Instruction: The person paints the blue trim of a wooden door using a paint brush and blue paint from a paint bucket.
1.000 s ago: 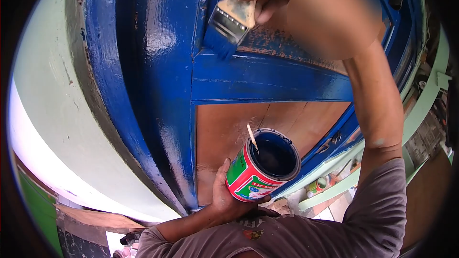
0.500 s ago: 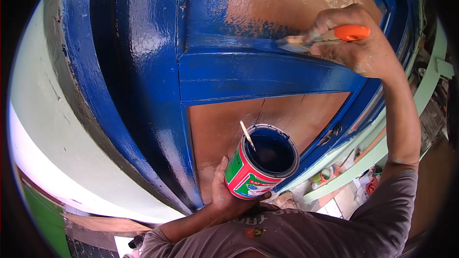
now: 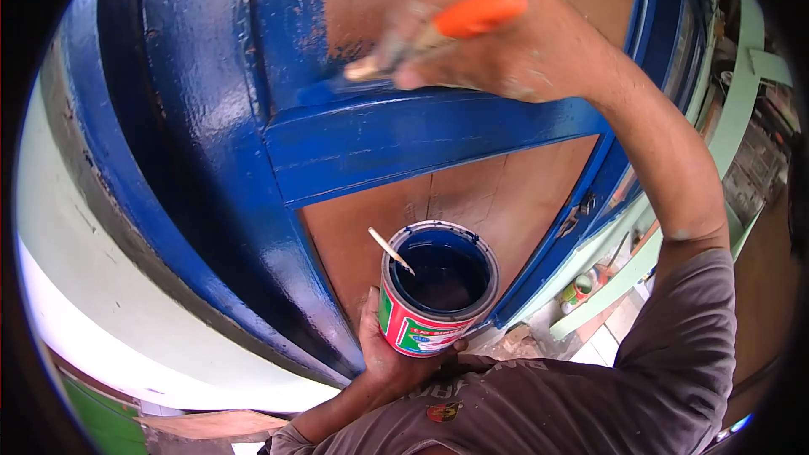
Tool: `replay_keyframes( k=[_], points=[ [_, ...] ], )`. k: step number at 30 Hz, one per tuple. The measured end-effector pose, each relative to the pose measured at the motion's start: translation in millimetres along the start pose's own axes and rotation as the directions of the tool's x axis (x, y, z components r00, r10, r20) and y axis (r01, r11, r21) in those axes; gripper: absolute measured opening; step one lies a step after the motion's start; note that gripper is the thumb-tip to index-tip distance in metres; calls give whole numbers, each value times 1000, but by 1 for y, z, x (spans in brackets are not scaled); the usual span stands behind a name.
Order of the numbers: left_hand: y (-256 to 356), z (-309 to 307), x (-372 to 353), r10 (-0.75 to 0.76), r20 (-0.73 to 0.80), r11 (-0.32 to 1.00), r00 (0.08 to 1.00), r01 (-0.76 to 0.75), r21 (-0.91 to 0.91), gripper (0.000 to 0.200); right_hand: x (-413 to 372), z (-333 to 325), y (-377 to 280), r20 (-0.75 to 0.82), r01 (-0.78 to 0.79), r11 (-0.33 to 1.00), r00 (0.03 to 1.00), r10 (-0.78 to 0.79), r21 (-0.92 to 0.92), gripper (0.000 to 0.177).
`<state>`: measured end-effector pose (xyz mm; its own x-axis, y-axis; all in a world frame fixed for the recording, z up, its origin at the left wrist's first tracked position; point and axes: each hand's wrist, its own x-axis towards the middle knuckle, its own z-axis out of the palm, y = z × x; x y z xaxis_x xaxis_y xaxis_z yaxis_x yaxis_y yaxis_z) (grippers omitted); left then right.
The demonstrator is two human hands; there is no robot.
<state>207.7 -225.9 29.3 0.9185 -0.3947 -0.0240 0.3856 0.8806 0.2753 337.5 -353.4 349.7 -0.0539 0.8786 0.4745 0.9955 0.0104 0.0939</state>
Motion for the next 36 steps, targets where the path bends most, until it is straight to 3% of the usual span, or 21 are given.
replay_keyframes(
  k=[3, 6, 12, 13, 16, 17, 20, 22, 23, 27, 31, 36],
  points=[
    [-2, -3, 4, -6, -16, 1000, 1000, 5, -24, 86, -45, -15, 5, 6, -93, 990, 996, 94, -110, 15],
    [-3, 4, 2, -8, -7, 995, 1000, 7, -98, 84, -81, -23, 13, -102, -185, 982, 978, 180, -42, 13],
    [-10, 10, 8, 59, 18, 997, 998, -58, -57, 83, -150, -56, 13, -132, -455, 873, 890, 437, -178, 12],
    [-11, 6, 9, 59, 19, 998, 998, -58, -39, 86, -160, -64, 10, -125, -530, 815, 848, 516, -234, 14],
    [-18, -5, 17, 88, 79, 996, 993, -88, -6, 97, -192, -67, 4, -302, -602, 778, 787, 538, -182, 18],
    [-19, -1, 17, 90, 22, 996, 996, -91, 6, 100, -193, -62, -13, -381, -694, 717, 682, 624, -68, 20],
    [-19, -2, 22, 70, -24, 997, 997, -71, -4, 102, -209, -28, -34, -601, -645, 748, 539, 590, 155, 21],
    [-17, -6, 23, 23, -15, 1000, 1000, -23, -15, 100, -221, -7, -33, -605, -495, 852, 631, 486, 168, 24],
    [-16, -6, 23, 14, 0, 1000, 1000, -14, -7, 98, -221, 4, -30, -583, -413, 870, 649, 490, 270, 24],
    [-15, -8, 18, -25, -17, 988, 1000, 22, -154, 86, -185, 28, -33, -562, -226, 791, 596, 574, 568, 23],
    [-17, -14, 20, 73, -69, 995, 995, -77, -60, 89, -171, 9, -22, -385, -303, 697, 660, 645, 650, 29],
    [-18, -26, 24, 137, -100, 989, 985, -130, 69, 98, -159, 16, -30, -285, -346, 651, 691, 664, 676, 28]
  ],
)
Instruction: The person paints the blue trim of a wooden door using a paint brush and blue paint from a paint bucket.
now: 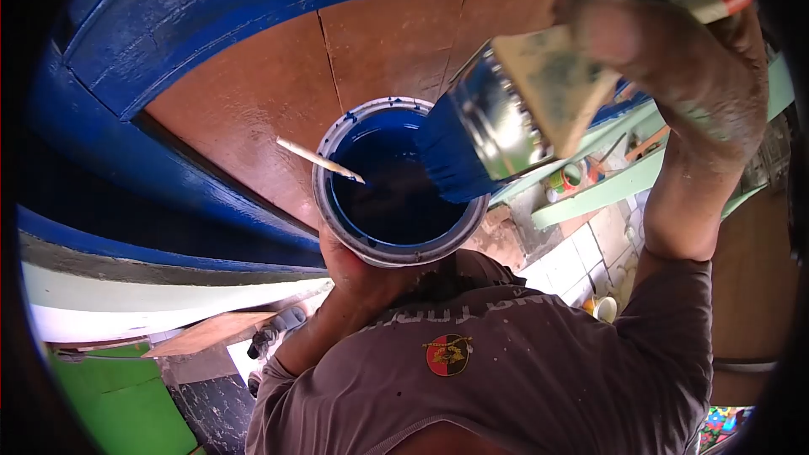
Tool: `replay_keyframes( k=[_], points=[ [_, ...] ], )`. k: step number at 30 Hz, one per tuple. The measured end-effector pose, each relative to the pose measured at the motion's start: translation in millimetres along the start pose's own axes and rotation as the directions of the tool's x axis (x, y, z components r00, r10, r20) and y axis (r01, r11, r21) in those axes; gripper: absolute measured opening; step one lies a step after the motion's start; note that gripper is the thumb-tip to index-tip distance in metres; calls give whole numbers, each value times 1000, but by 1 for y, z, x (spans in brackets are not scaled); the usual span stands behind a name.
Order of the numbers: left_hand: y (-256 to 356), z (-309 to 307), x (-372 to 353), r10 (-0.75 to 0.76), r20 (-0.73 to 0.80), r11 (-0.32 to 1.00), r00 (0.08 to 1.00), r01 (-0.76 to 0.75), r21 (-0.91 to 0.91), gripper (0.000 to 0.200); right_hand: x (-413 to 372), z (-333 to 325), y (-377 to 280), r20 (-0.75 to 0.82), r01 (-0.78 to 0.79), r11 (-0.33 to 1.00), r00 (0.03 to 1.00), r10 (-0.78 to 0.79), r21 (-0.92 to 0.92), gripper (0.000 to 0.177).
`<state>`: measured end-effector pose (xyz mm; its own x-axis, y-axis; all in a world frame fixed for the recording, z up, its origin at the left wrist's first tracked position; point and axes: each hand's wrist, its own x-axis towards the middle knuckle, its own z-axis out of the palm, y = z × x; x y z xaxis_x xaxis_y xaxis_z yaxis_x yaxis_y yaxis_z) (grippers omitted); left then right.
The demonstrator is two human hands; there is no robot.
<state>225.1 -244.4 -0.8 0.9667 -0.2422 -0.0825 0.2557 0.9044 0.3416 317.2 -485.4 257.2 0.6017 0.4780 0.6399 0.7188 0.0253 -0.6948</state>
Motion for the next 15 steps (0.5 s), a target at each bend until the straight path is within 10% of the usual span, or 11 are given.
replay_keyframes(
  k=[15],
  points=[
    [12, -2, 9, -83, 49, 966, 995, 93, -239, 81, 9, 52, 16, 78, -124, 992, 990, 121, 32, 24]
  ],
)
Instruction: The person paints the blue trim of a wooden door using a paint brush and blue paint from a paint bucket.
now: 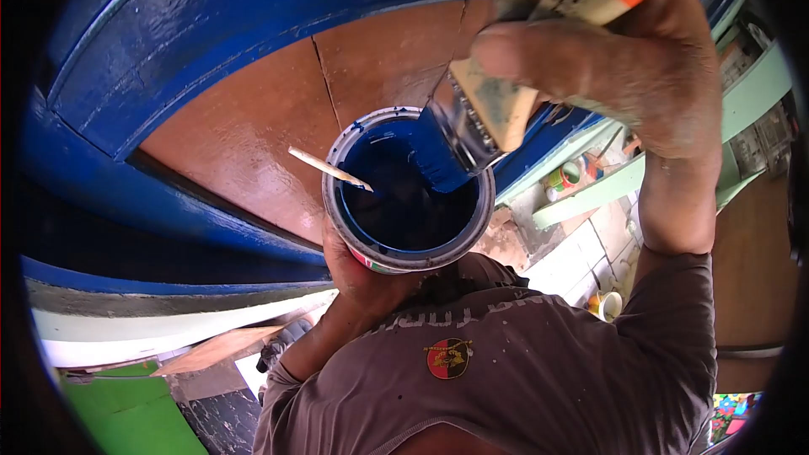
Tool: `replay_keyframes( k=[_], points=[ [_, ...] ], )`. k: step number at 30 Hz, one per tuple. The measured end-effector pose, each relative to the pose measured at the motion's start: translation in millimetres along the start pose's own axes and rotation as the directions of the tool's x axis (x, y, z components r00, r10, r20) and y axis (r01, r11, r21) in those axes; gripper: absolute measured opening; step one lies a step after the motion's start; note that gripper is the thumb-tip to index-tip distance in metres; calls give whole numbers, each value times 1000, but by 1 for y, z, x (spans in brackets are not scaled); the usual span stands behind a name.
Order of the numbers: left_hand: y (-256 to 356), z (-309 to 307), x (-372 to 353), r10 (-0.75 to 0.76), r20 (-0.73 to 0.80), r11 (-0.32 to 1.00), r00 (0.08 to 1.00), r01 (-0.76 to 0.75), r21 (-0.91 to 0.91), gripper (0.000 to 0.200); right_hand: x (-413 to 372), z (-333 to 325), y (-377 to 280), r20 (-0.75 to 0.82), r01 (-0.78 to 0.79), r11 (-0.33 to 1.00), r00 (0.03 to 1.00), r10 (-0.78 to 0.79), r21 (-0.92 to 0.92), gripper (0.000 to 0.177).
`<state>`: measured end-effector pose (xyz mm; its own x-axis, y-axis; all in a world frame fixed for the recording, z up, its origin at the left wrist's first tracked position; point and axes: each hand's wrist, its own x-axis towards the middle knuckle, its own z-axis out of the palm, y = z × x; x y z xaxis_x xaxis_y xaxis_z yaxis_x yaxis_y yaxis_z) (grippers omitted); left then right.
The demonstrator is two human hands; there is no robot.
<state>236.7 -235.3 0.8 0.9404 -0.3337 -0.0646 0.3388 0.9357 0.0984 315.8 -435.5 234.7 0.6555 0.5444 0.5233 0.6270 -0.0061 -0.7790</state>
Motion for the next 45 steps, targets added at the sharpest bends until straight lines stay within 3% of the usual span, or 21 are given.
replay_keyframes(
  k=[3, 6, 7, 10, 12, 14, 17, 21, 23, 28, 32, 35, 37, 41, 45],
  points=[
    [-1, 11, 2, -26, -20, 996, 999, 28, 90, 88, 0, 11, -5, 36, 13, 999, 999, -12, -33, 23],
    [6, -7, 5, -111, 111, 993, 988, 107, 43, 90, -4, 28, 1, 108, 47, 994, 993, -36, -98, 23],
    [5, -2, 3, -102, 30, 994, 994, 101, 38, 88, -6, 30, 3, 157, 92, 981, 985, -65, -171, 21],
    [4, 11, 12, -103, -14, 988, 995, 104, 110, 82, -9, 23, 29, 124, -143, 983, 984, 128, 117, 19],
    [-2, 10, 18, -35, -6, 957, 999, 36, 288, 77, -11, 11, 35, 105, -359, 886, 933, 343, 293, 17],
    [-3, 17, 9, -131, 42, 961, 991, 117, 250, 79, -30, 11, 42, -5, -295, 848, 944, 331, 441, 15],
    [-1, 16, 8, -60, 27, 879, 998, 40, 475, 88, -46, 13, 66, -100, -179, 749, 945, 311, 638, 16],
    [-8, 42, 23, -137, 142, 956, 980, 93, 279, 96, -58, -2, 93, -151, -38, 539, 941, 303, 842, 22],
    [-15, 51, 38, -78, 100, 940, 992, 40, 338, 97, -52, -19, 108, -113, -47, 427, 933, 341, 903, 21],
    [-11, 51, 25, -161, 106, 977, 981, 144, 155, 100, -60, -12, 96, -93, 19, 248, 953, 289, 969, 34],
    [-14, 51, 22, -108, 116, 966, 987, 77, 248, 97, -44, -34, 93, -223, 119, 373, 943, 248, 920, 33],
    [-15, 44, 14, -111, 96, 960, 989, 82, 269, 95, -23, -54, 63, -363, 206, 597, 919, 155, 775, 37],
    [-13, 38, 10, -133, 87, 955, 987, 104, 279, 93, -11, -66, 42, -409, 238, 774, 912, 30, 587, 37],
    [-17, 26, 3, -158, 107, 971, 982, 135, 197, 90, 11, -70, 8, -297, 318, 925, 922, -250, 209, 31],
    [-22, 18, 3, -227, 150, 974, 962, 221, 59, 84, 20, -65, -3, -273, 240, 964, 926, -262, -110, 27]
  ],
)
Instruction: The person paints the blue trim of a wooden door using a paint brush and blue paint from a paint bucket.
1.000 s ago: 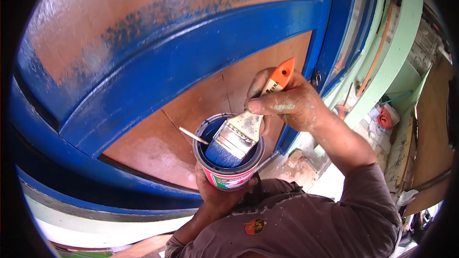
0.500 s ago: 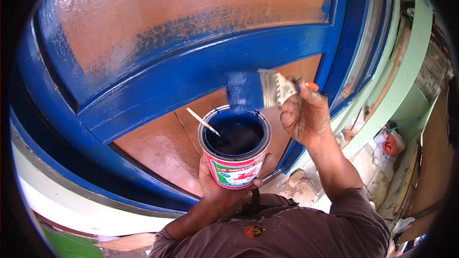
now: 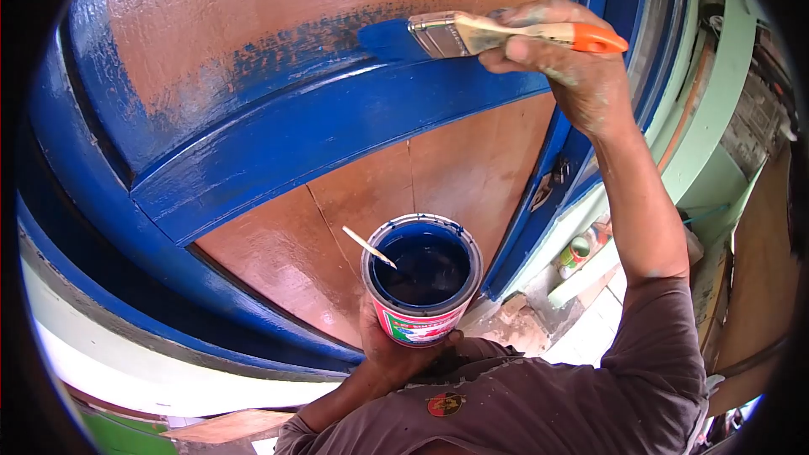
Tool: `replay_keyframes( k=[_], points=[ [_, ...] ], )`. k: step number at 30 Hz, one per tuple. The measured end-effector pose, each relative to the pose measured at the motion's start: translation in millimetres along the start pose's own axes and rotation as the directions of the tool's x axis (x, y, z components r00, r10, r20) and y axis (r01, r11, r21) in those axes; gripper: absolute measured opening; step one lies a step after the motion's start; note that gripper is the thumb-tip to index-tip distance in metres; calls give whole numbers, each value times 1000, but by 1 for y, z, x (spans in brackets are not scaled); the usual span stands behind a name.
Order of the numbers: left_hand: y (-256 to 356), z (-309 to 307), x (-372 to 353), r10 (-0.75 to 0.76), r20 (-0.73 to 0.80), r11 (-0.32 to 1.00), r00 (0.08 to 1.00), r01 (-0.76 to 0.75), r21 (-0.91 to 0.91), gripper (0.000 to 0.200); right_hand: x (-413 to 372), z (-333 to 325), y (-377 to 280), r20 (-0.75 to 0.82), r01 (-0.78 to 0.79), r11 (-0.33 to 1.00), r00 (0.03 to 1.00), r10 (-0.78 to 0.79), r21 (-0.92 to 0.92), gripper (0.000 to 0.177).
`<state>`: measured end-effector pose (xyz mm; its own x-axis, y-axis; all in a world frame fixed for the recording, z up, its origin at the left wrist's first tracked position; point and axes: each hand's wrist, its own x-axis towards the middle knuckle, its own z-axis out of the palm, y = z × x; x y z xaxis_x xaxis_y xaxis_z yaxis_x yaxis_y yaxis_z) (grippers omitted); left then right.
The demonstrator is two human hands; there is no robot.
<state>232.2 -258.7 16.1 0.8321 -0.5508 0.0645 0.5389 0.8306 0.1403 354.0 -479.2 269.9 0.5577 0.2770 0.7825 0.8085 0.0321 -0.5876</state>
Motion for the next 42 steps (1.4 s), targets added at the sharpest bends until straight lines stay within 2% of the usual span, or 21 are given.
replay_keyframes(
  k=[3, 6, 9, 12, 13, 15, 17, 20, 21, 24, 25, 27, 29, 32, 34, 36, 38, 41, 42],
  points=[
    [-3, 0, 1, -13, -13, 1000, 1000, 13, -14, 85, 0, -25, 8, -24, 0, 938, 1000, -8, -348, 23],
    [-4, -6, -1, -19, -30, 1000, 999, 19, -8, 85, -11, -73, 20, -196, -97, 923, 980, 24, -373, 22],
    [0, -10, -9, -16, -35, 999, 999, 17, 29, 86, -27, -98, 29, -194, 5, 792, 969, -155, -611, 21],
    [6, -19, -15, -21, -8, 999, 1000, 21, 31, 85, -29, -73, 28, -85, 137, 767, 967, -242, -627, 19],
    [9, -22, -18, -26, 12, 999, 1000, 25, 20, 85, -28, -58, 26, -9, 219, 700, 952, -307, -680, 19],
    [14, -29, -26, -25, 21, 999, 999, 24, 37, 83, -22, 2, 3, 165, 379, 796, 925, -343, -473, 18],
    [13, -28, -28, -11, -6, 996, 1000, 11, 85, 83, -12, 48, 14, 251, 560, 721, 828, -502, -408, 19],
    [8, -11, -26, 8, -52, 994, 999, -2, 113, 82, -2, 80, 12, 215, 599, 722, 800, -560, -348, 20],
    [8, -14, -23, -51, -10, 997, 999, 52, 62, 95, -2, 92, 8, 199, 598, 738, 801, -565, -311, 19],
    [8, -18, -17, -96, 35, 995, 995, 95, 31, 98, -4, 102, 7, 164, 611, 753, 791, -589, -244, 18],
    [7, -17, -16, -92, 25, 991, 995, 89, 99, 99, -5, 104, 9, 159, 618, 753, 786, -598, -225, 18],
    [3, -12, -12, -71, -13, 977, 997, 72, 200, 102, -4, 87, 15, 145, 620, 762, 784, -603, -184, 17],
    [3, -16, -10, -72, -32, 978, 997, 77, 196, 104, -2, 59, 22, 172, 576, 808, 814, -555, -122, 15],
    [-2, -27, -4, -112, 3, 990, 994, 111, 89, 99, -3, -1, 30, 181, 505, 830, 862, -473, -235, 17],
    [-9, -21, 4, -93, 30, 996, 995, 93, 14, 86, -10, -40, 35, 149, 363, 803, 931, -333, -473, 15],
    [-13, -35, 9, -34, -50, 989, 998, 41, 139, 81, -18, -76, 39, 49, 221, 773, 970, -239, -595, 13],
    [-22, -29, 17, -13, -88, 992, 996, 25, 127, 79, -20, -99, 43, -40, 121, 744, 980, -195, -657, 13],
    [-52, -10, 35, -39, -30, 998, 999, 41, 53, 79, -33, -151, 41, -166, 136, 777, 941, -296, -614, 16],
    [-55, -5, 38, -26, -29, 997, 999, 28, 72, 81, -37, -154, 43, -260, 107, 840, 924, -282, -532, 17]
  ],
)
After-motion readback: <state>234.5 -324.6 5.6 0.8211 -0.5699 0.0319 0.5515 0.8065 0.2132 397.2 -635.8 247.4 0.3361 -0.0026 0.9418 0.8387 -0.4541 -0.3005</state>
